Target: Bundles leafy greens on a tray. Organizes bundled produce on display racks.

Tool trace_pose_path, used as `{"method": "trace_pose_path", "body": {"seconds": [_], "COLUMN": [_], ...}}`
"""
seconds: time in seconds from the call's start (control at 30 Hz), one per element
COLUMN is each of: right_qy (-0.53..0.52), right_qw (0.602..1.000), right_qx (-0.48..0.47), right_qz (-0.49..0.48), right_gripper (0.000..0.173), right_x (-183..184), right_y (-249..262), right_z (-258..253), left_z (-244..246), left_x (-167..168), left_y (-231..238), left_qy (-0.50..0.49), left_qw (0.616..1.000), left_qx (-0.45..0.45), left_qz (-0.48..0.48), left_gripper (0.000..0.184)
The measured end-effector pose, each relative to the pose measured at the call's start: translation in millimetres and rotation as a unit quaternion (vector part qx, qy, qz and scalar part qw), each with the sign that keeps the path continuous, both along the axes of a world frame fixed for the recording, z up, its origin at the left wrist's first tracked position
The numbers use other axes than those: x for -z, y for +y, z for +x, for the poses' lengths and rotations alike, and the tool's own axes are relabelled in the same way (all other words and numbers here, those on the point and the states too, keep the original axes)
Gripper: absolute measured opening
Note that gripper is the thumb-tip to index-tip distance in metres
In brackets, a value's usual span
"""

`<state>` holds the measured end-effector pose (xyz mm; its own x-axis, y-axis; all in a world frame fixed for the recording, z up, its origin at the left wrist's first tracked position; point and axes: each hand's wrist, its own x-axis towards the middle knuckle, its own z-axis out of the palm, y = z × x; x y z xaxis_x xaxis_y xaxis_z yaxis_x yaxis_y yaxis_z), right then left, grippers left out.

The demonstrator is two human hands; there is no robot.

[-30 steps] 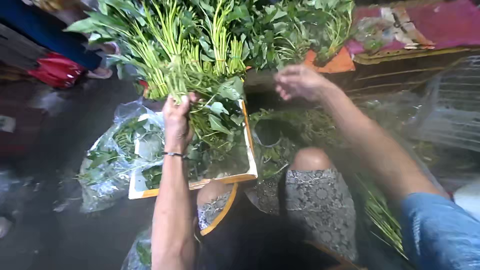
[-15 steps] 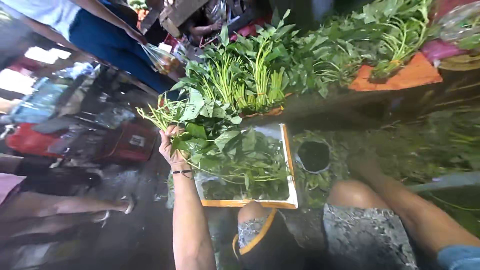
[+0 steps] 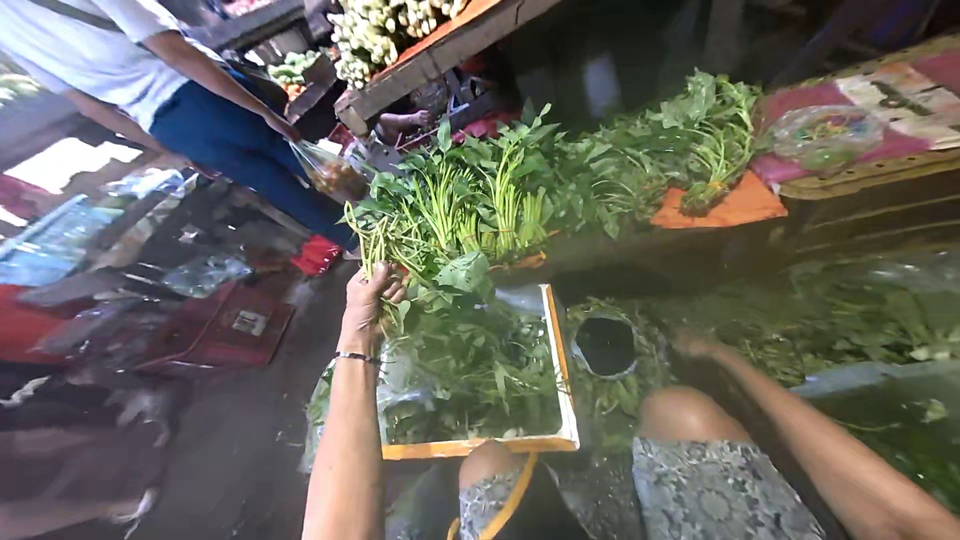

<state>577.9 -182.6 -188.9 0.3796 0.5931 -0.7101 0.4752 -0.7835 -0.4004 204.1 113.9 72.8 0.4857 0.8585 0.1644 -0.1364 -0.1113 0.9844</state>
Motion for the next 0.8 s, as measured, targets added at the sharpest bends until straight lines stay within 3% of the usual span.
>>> {"method": "trace_pose_path", "body": {"seconds": [0.1, 0.23, 0.3, 0.5, 0.6, 0.7, 0.8], "right_qy": [0.01, 0.015, 0.012, -0.003, 0.025, 0.011, 0.106], "right_qw": [0.997, 0.99, 0.975, 0.877, 0.847, 0.82, 0.792], "right_qx": [0.036, 0.05, 0.065, 0.145, 0.125, 0.105, 0.119], "right_qz": [0.067, 0.131, 0.213, 0.457, 0.516, 0.563, 0.589], "right_gripper": [0.064, 0.073, 0.077, 0.046, 0.038, 0.029, 0.031], "right_x": [-23.3, -60.3, -78.6, -142.9, -183.8, -202.0, -212.6], "right_y": [-18.0, -35.2, -39.9, -16.0, 5.7, 42.3, 79.6], "right_z": [-0.1, -5.3, -8.2, -33.7, -57.6, -70.2, -78.9], "left_z": [7.2, 16.3, 20.3, 40.8, 55.0, 69.6, 85.0], "left_x": [-5.2, -3.2, -0.1, 7.3, 8.8, 11.5, 17.5], "left_y": [-9.5, -17.5, -20.3, -37.7, -49.4, -60.8, -70.7], "left_qy": [0.012, -0.027, -0.045, -0.031, 0.029, 0.073, 0.082], "left_qw": [1.0, 0.999, 0.998, 0.999, 0.999, 0.996, 0.995], "left_qx": [-0.022, 0.011, 0.032, 0.024, 0.02, 0.036, 0.056], "left_qz": [-0.001, -0.021, -0.026, 0.003, 0.035, 0.039, 0.026], "left_gripper": [0.015, 0.016, 0.015, 0.021, 0.027, 0.034, 0.034]}}
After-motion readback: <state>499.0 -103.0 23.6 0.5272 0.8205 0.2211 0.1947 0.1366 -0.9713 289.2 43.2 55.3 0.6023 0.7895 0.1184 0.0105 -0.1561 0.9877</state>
